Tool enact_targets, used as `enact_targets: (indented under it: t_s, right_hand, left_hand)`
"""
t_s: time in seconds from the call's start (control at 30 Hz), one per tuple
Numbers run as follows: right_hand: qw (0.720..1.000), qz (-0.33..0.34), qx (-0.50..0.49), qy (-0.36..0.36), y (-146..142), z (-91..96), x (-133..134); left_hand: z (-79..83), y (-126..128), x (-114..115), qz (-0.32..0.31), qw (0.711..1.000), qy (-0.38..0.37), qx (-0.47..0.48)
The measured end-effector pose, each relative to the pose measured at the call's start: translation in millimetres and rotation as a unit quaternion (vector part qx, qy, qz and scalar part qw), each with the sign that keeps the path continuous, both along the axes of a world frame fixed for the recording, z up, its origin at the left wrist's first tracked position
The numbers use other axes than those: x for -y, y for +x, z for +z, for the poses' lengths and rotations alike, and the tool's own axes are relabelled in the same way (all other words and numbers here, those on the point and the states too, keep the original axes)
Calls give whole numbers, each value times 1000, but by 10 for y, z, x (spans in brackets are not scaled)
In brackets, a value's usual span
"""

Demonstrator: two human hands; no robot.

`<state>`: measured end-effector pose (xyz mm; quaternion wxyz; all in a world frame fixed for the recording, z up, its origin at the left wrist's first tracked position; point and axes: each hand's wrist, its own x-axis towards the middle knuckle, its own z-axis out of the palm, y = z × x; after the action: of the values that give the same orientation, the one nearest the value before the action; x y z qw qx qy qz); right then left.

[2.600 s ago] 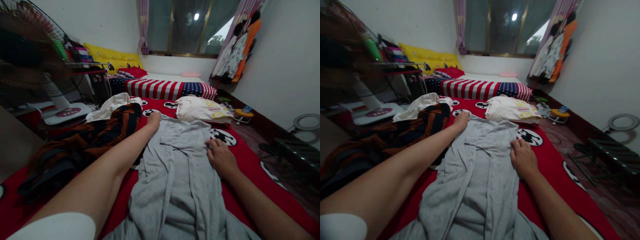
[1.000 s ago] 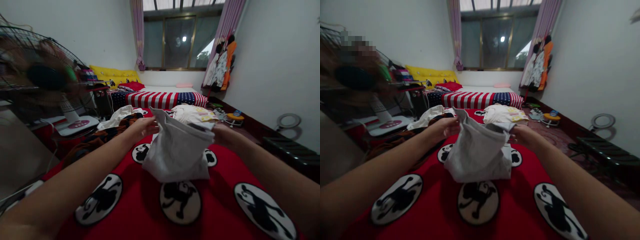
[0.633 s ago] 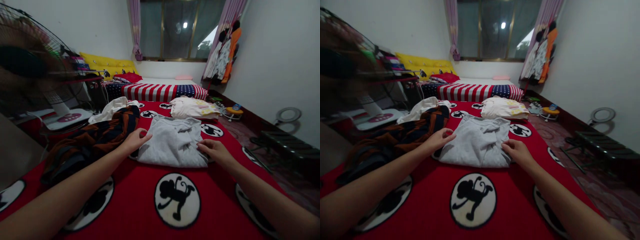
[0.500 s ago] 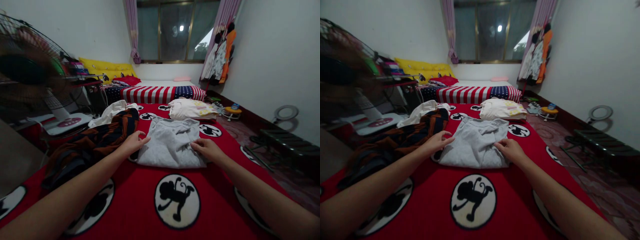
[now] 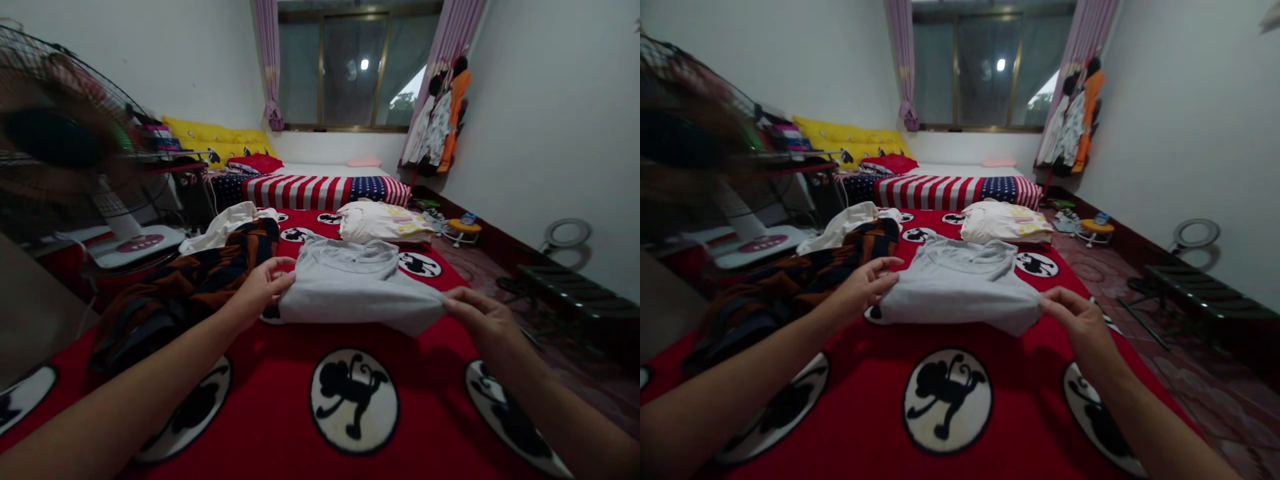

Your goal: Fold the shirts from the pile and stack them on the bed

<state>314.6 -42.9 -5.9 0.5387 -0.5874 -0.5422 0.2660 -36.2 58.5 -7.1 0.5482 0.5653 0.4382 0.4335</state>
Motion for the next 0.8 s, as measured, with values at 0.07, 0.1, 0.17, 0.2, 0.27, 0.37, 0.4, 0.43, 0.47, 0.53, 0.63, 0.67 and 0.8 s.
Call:
enact_targets:
  t_s: [0.07, 0.1, 0.17, 0.2, 0.27, 0.37, 0.4, 0.43, 0.47, 0.53, 0.63, 0.67, 0.8]
  right_hand:
    - [998, 51, -7, -36, 70, -100, 161]
    - [995, 82, -3, -48, 95, -150, 232]
    - [986, 154, 18, -66, 128, -227, 353]
    - [978, 191, 34, -78, 140, -250, 400]
    - [957, 251, 71, -124, 163, -263, 448]
    - [942, 245, 108, -201, 177, -183, 344]
    - [949, 217, 115, -200, 162, -125, 252]
    - [958, 186, 122, -183, 128, -52, 134]
    - [966, 160, 130, -157, 70, 30, -8]
    - [972, 142, 151, -108, -133, 193, -337]
    - [963, 167, 195, -83, -615, 310, -853]
    - [959, 175, 213, -68, -795, 294, -1008]
    - [947, 163, 274, -40, -1375, 2, -1449]
  left_hand:
    - [-25, -28, 113, -47, 998, -34, -22]
    - [-37, -47, 175, -75, 995, -43, -46]
    - [-55, -98, 298, -138, 983, -50, -106]
    - [-61, -127, 353, -170, 975, -52, -134]
    - [-73, -180, 425, -213, 958, -63, -179]
    - [-106, -216, 376, -192, 956, -91, -205]
    - [-120, -209, 306, -162, 961, -88, -205]
    - [-133, -194, 211, -128, 967, -78, -203]
    - [-144, -171, 94, -95, 973, -63, -201]
    - [-160, -102, -176, -36, 979, -33, -198]
    - [-181, 27, -547, 30, 982, -22, -186]
    - [-192, 69, -634, 45, 982, -22, -180]
    - [-276, 160, -760, 67, 985, 0, -158]
